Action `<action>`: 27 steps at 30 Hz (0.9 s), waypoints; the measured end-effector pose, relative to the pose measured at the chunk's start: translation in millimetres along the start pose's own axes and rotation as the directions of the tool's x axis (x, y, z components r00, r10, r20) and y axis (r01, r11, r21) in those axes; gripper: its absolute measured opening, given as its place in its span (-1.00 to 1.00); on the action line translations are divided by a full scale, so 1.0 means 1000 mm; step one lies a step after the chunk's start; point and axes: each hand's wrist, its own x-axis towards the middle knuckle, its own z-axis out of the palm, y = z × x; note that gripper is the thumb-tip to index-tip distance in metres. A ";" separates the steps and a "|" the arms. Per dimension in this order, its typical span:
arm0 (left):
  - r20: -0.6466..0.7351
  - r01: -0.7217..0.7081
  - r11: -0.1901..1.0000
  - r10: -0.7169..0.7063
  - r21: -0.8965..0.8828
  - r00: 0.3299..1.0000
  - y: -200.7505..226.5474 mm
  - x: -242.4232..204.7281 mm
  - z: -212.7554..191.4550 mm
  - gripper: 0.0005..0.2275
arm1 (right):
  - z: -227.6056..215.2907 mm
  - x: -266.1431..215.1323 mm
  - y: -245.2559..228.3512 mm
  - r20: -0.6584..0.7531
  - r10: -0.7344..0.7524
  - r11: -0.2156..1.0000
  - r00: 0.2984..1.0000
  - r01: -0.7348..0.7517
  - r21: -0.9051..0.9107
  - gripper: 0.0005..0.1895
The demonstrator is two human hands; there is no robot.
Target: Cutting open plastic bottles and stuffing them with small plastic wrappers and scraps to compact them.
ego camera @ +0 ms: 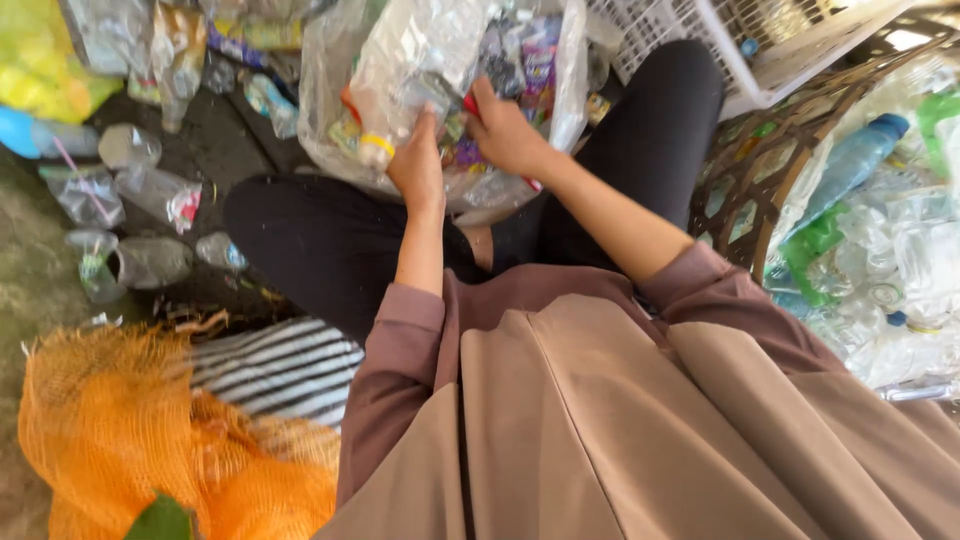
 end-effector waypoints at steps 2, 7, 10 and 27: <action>0.012 0.026 0.999 -0.026 0.031 1.000 0.014 -0.010 0.004 -0.60 | -0.005 -0.002 -0.003 0.001 -0.040 0.999 0.999 0.040 -0.021 -0.80; 0.151 0.067 0.995 -0.077 0.070 0.986 0.015 0.018 0.026 -0.46 | -0.026 -0.004 0.004 -0.103 -0.102 0.992 0.990 0.093 -0.090 -0.78; 0.187 -0.156 0.973 0.188 -0.170 0.964 -0.009 0.036 0.027 -0.73 | -0.029 -0.012 0.003 -0.083 -0.141 0.985 0.987 0.131 -0.116 -0.84; -0.188 0.104 0.938 -0.173 -0.330 0.967 -0.008 0.050 0.013 -0.80 | 0.002 0.031 0.028 -0.058 0.072 0.830 0.996 -0.092 -0.550 -0.68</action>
